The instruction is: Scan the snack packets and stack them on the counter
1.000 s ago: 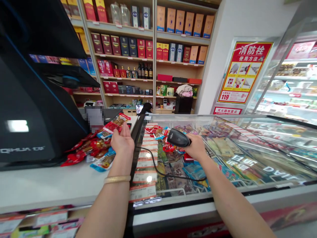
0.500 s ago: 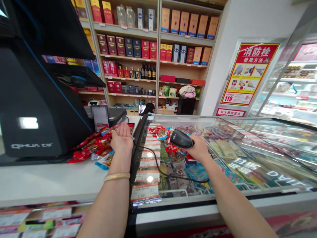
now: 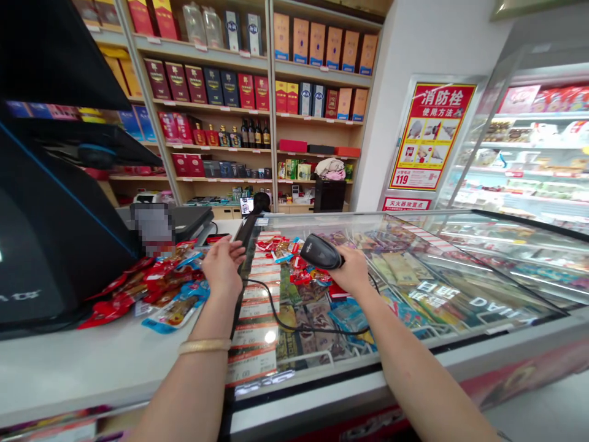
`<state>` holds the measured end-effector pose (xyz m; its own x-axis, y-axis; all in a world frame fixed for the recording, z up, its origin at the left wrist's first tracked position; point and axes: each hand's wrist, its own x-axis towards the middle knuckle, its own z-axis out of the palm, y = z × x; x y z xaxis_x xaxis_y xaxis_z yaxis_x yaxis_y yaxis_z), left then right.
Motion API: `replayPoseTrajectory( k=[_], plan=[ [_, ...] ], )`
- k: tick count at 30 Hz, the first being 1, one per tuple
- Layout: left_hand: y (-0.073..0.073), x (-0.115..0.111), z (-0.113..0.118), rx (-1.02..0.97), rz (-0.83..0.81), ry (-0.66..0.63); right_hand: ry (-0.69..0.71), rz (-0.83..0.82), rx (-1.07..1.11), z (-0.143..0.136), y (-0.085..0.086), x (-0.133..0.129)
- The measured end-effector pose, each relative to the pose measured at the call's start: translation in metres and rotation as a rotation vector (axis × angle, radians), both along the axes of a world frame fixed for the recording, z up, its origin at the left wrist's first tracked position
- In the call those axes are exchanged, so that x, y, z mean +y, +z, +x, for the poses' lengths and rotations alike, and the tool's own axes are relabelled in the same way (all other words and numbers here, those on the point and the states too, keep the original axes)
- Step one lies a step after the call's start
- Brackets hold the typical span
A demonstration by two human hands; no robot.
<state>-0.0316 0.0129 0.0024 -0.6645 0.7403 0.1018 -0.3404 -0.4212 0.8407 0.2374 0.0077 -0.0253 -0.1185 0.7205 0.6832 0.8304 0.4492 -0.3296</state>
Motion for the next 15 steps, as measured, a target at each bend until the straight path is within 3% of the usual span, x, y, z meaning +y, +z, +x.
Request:
replayPoseTrajectory(
  k=[5, 9, 12, 15],
  plan=[
    [-0.027, 0.000, 0.037, 0.844, -0.015, -0.151, -0.025, 0.001, 0.033, 0.000, 0.003, -0.002],
    [-0.046, -0.003, 0.052, 1.451, -0.012, -0.301, -0.028, -0.003, 0.031, -0.001, 0.005, -0.002],
    [-0.054, -0.003, 0.056, 1.646, -0.095, -0.328, -0.022, -0.001, 0.025, -0.001, 0.005, -0.002],
    [-0.056, -0.001, 0.055, 1.686, -0.154, -0.324, -0.012, -0.001, 0.010, -0.001, 0.005, -0.002]
  ],
)
